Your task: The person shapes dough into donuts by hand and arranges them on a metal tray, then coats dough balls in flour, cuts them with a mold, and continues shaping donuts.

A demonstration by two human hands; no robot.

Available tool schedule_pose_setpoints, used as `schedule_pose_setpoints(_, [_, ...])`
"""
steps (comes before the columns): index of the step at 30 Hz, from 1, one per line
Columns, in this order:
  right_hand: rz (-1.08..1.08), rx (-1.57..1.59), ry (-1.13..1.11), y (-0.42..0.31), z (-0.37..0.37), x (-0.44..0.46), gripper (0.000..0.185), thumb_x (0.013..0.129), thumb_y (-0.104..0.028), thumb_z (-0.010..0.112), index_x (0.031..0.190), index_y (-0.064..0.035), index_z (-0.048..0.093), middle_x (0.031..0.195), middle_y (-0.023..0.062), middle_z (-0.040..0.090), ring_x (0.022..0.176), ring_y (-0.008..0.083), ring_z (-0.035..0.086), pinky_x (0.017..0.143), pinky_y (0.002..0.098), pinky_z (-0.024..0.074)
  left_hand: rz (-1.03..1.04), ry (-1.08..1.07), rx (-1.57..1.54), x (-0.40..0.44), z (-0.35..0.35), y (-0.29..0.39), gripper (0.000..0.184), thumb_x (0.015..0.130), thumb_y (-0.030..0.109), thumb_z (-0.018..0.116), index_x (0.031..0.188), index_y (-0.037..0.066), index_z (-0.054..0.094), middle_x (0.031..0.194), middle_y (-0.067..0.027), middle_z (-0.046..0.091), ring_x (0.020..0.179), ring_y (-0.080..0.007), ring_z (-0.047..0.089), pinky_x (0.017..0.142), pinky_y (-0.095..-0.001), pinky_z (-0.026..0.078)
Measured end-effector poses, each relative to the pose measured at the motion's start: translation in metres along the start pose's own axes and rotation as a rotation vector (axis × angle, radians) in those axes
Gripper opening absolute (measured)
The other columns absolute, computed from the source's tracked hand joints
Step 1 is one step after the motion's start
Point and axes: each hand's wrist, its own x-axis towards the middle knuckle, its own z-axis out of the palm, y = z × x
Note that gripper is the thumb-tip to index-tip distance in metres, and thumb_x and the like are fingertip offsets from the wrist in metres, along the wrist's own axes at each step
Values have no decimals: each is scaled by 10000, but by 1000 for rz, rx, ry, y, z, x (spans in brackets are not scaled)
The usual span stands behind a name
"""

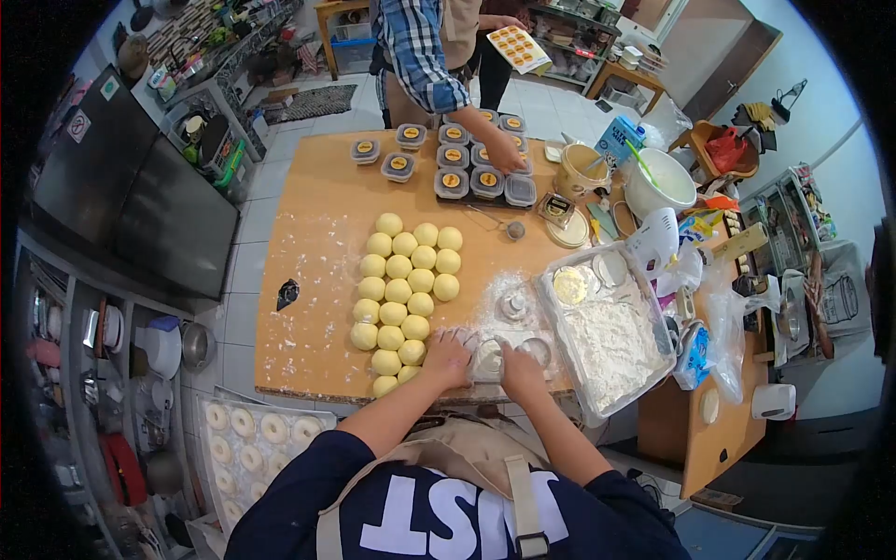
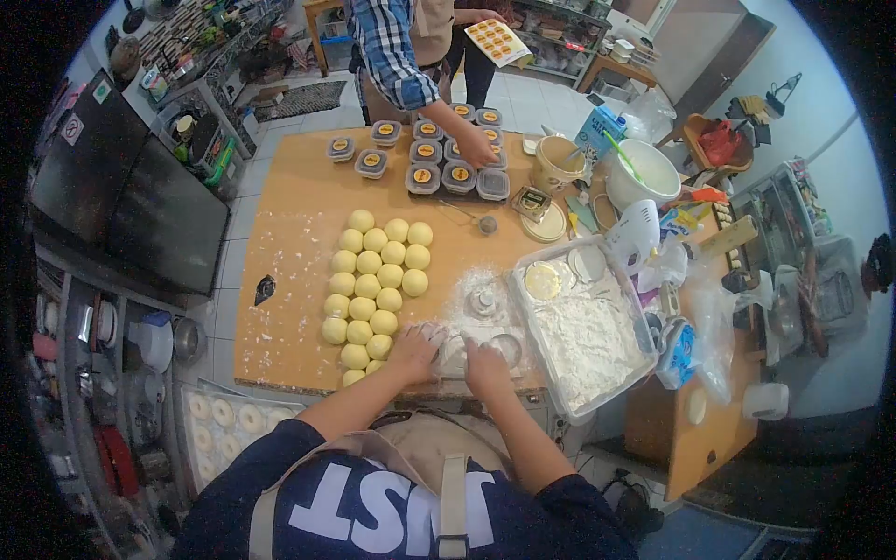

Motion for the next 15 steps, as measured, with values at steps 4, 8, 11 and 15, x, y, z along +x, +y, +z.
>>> schedule_pose_setpoints(4, [-26, -28, -33, -1, 3, -4, 410, 783, -35, 493, 1189, 22, 474, 869, 236, 612, 851, 382, 603, 726, 475, 478, 5, 15, -12, -3, -5, 2, 985, 533, 375, 849, 1355, 104, 380, 1349, -143, 414, 1271, -302, 374, 1085, -482, 252])
schedule_pose_setpoints(8, [-47, -43, 2, 1, 11, -1, 383, 805, -57, 470, 1178, 28, 479, 891, 231, 618, 858, 367, 606, 748, 465, 470, 49, 94, 3, -3, -2, 0, 929, 570, 425, 813, 1347, 104, 417, 1311, -178, 462, 1271, -323, 377, 1087, -494, 237])
schedule_pose_setpoints(11, [-62, -81, -37, -1, 9, 1, 366, 818, -75, 460, 1169, 29, 483, 910, 224, 622, 863, 359, 609, 753, 462, 469, 15, 20, 14, 1, 1, -1, 978, 560, 435, 818, 1372, 115, 378, 1340, -171, 429, 1278, -319, 366, 1095, -486, 223])
schedule_pose_setpoints(15, [-58, -124, -87, -7, 11, 3, 379, 818, -93, 485, 1181, 16, 481, 923, 231, 617, 879, 361, 607, 763, 459, 470, -22, -71, 14, 1, -4, 3, 1006, 548, 432, 826, 1382, 127, 353, 1359, -170, 409, 1277, -320, 365, 1096, -492, 211])
